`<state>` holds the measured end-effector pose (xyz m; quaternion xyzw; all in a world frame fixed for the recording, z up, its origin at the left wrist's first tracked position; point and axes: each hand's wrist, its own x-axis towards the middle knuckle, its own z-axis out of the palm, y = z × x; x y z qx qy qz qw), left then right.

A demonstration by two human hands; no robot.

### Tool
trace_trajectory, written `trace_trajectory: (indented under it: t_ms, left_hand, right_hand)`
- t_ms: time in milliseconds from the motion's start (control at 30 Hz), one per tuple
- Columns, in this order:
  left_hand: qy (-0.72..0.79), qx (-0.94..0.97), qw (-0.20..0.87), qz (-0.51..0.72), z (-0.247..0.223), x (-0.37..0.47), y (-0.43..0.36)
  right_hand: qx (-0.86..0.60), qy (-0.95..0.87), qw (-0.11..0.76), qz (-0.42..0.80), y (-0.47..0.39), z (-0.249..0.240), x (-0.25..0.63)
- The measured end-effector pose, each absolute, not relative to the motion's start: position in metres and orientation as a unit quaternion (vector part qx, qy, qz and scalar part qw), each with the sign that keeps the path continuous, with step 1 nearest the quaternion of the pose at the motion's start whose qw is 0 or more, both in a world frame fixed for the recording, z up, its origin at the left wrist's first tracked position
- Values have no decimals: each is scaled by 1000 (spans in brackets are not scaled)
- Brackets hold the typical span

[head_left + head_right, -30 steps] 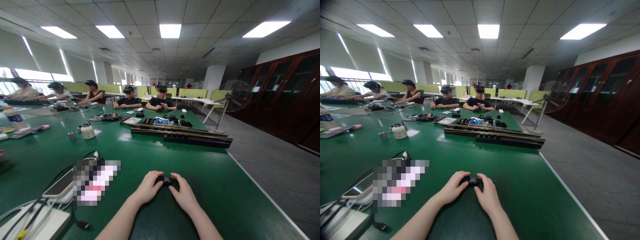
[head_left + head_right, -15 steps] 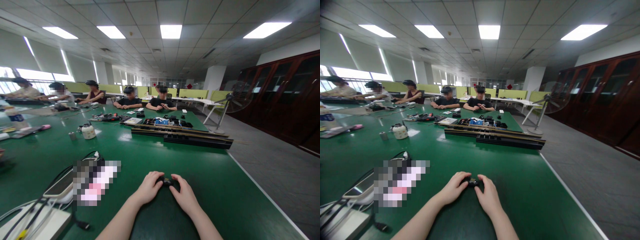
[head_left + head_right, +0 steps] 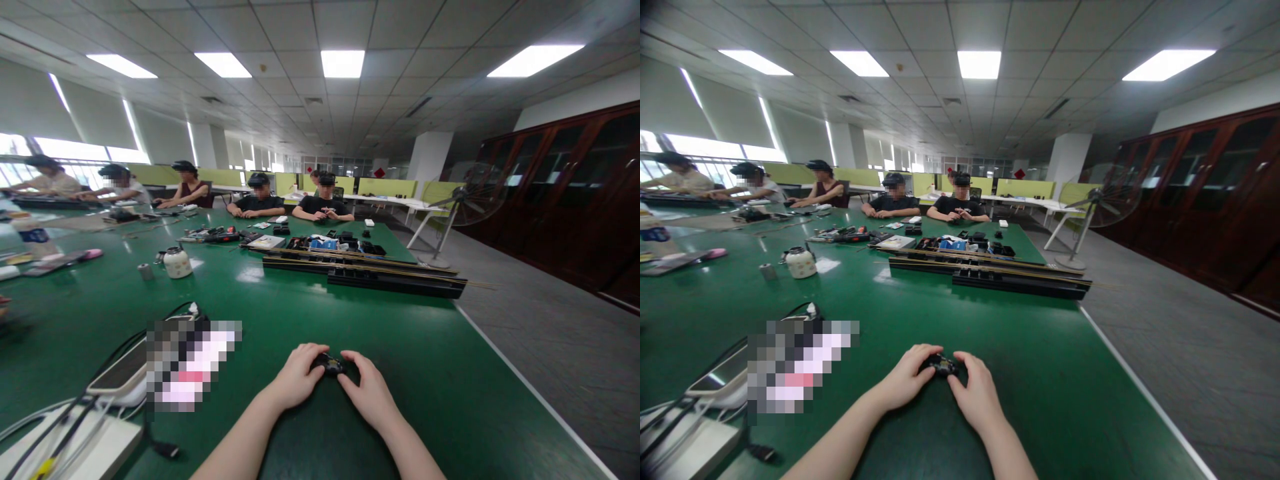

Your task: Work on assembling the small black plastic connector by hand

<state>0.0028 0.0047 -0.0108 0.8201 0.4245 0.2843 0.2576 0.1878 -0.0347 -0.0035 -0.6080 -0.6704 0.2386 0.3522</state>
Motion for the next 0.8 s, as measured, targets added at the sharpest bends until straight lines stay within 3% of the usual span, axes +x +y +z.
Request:
trace_trajectory:
  t_ms: [800]
  left_hand:
    - [428, 820, 252, 284, -14, 3, 6]
  right_hand:
    - [-594, -661, 384, 251, -33, -9, 189]
